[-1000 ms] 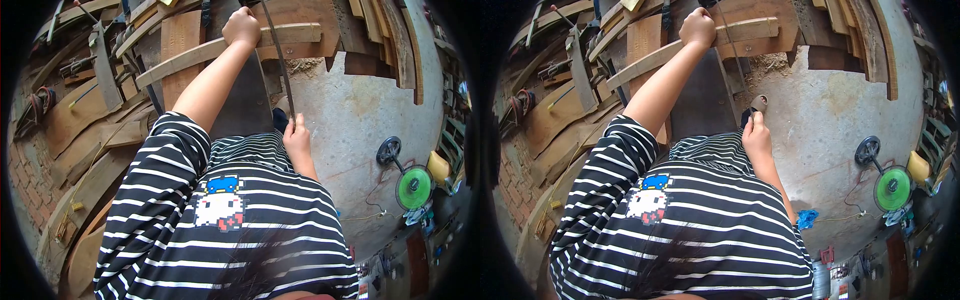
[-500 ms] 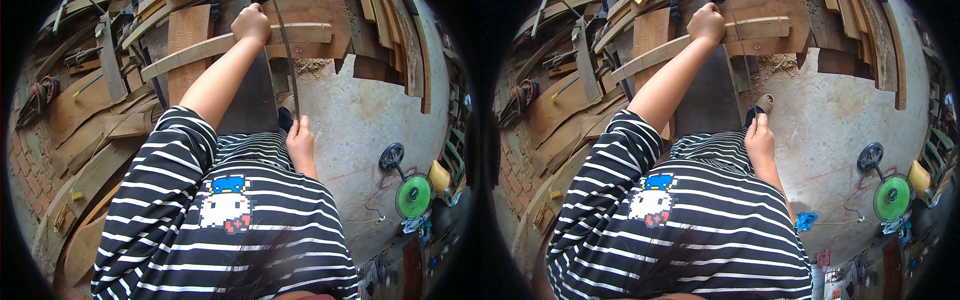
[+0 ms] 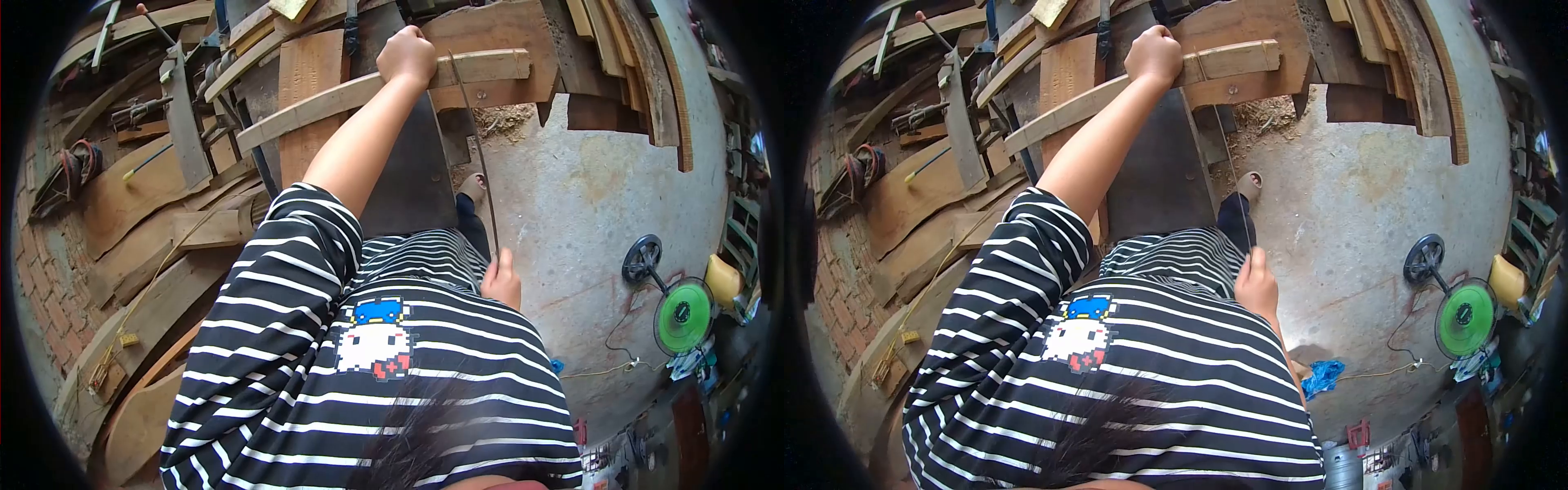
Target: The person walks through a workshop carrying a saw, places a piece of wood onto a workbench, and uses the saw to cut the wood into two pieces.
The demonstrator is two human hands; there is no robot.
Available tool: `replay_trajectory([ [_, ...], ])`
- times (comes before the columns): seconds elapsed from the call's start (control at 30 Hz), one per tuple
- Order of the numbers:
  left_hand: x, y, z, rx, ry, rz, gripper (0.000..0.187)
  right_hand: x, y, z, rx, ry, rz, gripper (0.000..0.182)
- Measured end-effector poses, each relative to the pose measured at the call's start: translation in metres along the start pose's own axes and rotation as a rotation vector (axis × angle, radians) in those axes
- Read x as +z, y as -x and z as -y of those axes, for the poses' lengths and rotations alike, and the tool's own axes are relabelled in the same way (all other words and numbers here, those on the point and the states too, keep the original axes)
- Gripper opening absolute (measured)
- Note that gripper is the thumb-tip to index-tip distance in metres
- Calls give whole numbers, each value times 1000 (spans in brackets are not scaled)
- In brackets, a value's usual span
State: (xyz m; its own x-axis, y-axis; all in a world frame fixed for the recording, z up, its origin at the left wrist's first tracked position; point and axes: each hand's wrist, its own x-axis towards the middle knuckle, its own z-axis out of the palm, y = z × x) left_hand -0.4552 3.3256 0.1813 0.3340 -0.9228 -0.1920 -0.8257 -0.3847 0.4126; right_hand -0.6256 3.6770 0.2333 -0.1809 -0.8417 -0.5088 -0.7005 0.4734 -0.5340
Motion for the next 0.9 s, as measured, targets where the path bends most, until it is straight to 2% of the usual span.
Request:
replay_trajectory([
  [0.07,-2,0,3,4,-12,0,24,3,-4,-3,-13,-34,-7,21],
  [0.27,-1,0,1,48,-75,34,22,25,-141,89,-155,-37,-103,21],
  [0.33,-5,-1,-1,-17,-39,42,22,16,-143,99,-126,-40,-120,21],
  [0.4,-3,-3,2,-36,-27,56,22,14,-126,90,-96,-49,-113,20],
  [0.5,-6,-3,-1,-22,-16,65,22,30,-54,30,-98,-87,-176,21],
  [0.53,-6,-1,-1,-24,-17,62,23,32,-25,5,-35,-52,-99,20],
  [0.63,-1,-2,3,11,5,65,25,22,12,-14,44,-38,-105,22],
  [0.67,-1,-4,3,9,6,70,25,15,4,-5,82,-87,-108,25],
  [0.73,-1,-3,2,28,-41,104,27,4,-48,41,20,-91,-87,29],
  [0.8,0,-4,4,18,-36,105,28,15,-111,73,-187,-49,-161,28],
  [0.9,0,-5,3,-13,-21,110,29,18,-143,100,-168,29,-198,28],
])
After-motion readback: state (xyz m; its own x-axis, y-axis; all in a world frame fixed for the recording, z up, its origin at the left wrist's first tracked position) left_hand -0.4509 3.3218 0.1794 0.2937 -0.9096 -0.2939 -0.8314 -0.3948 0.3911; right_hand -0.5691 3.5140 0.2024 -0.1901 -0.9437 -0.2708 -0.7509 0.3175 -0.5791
